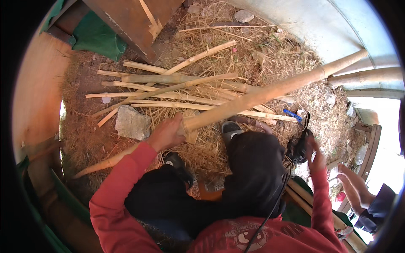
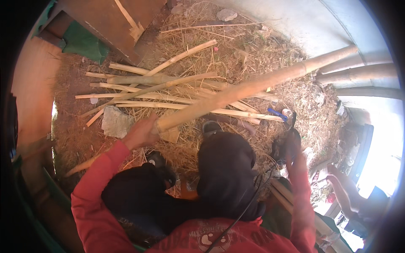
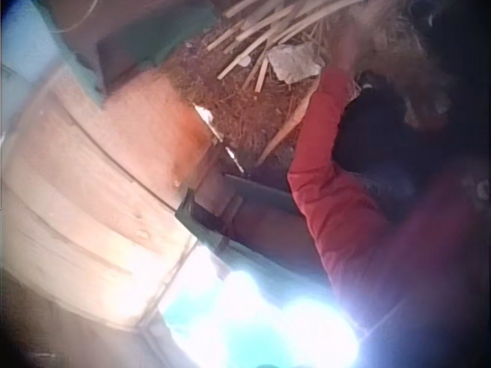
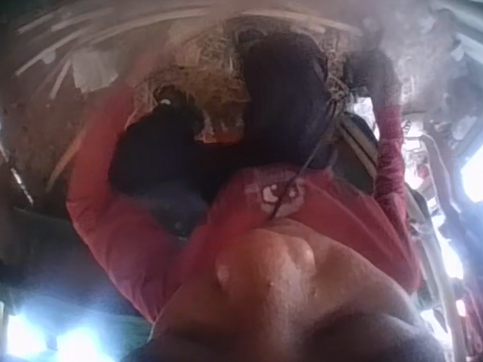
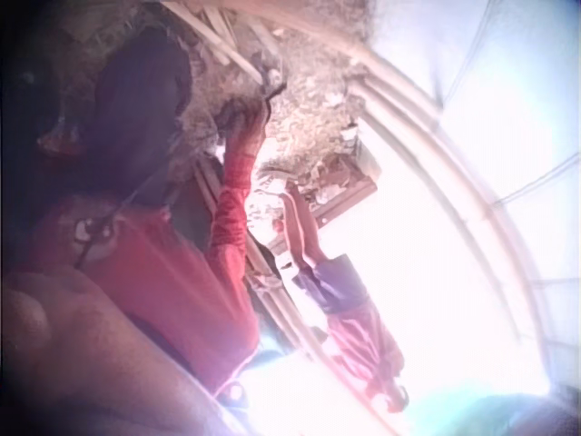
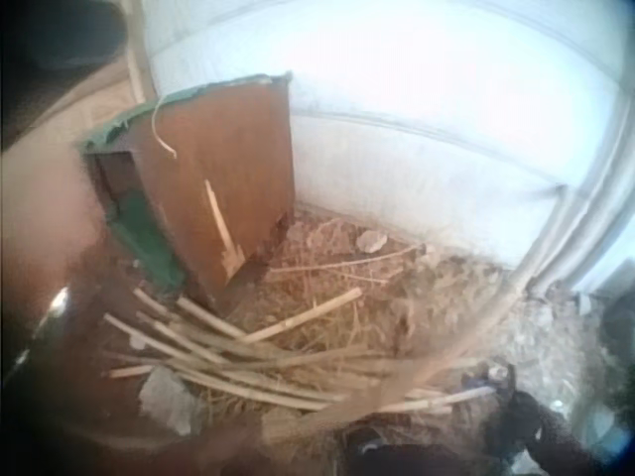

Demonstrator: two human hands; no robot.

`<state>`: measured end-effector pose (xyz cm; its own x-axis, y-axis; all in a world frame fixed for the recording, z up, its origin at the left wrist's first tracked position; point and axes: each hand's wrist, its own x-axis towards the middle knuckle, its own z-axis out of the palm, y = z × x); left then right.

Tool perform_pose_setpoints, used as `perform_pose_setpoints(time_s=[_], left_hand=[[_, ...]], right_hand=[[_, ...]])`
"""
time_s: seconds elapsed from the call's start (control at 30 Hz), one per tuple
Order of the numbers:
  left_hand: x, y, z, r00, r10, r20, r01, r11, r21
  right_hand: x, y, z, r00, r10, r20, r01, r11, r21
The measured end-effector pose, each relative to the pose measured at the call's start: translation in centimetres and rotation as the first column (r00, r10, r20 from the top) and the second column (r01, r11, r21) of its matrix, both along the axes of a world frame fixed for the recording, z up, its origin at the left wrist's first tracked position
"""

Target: The person sits on the ground and uses a knife to shave the bark off a long wooden stick. They rotate the stick to remove the outer layer and then use a hand saw to cut the stick.

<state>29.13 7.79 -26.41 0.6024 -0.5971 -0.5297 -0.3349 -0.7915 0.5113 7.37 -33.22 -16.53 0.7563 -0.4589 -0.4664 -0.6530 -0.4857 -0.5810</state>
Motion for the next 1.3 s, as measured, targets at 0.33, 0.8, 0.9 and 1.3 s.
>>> perform_pose_setpoints(time_s=[0.33,0.8,0.9,1.3], left_hand=[[-1.6,-0.8,10.3,0.948,0.198,0.250,-0.185,0.980,-0.073],[-8.9,-2.8,9.1,0.892,0.249,0.378,-0.240,0.968,-0.071],[-8.7,-2.4,9.1,0.913,0.221,0.344,-0.203,0.975,-0.088],[-7.2,-2.5,5.9,0.951,0.119,0.285,-0.135,0.990,0.037]], right_hand=[[18.5,3.6,2.9,0.525,0.807,0.271,-0.196,0.424,-0.884],[12.7,-3.1,5.6,0.628,0.764,0.145,-0.326,0.428,-0.843],[12.6,-2.3,6.0,0.656,0.745,0.121,-0.330,0.426,-0.842],[12.4,-2.9,1.1,0.739,0.645,0.195,-0.280,0.557,-0.782]])
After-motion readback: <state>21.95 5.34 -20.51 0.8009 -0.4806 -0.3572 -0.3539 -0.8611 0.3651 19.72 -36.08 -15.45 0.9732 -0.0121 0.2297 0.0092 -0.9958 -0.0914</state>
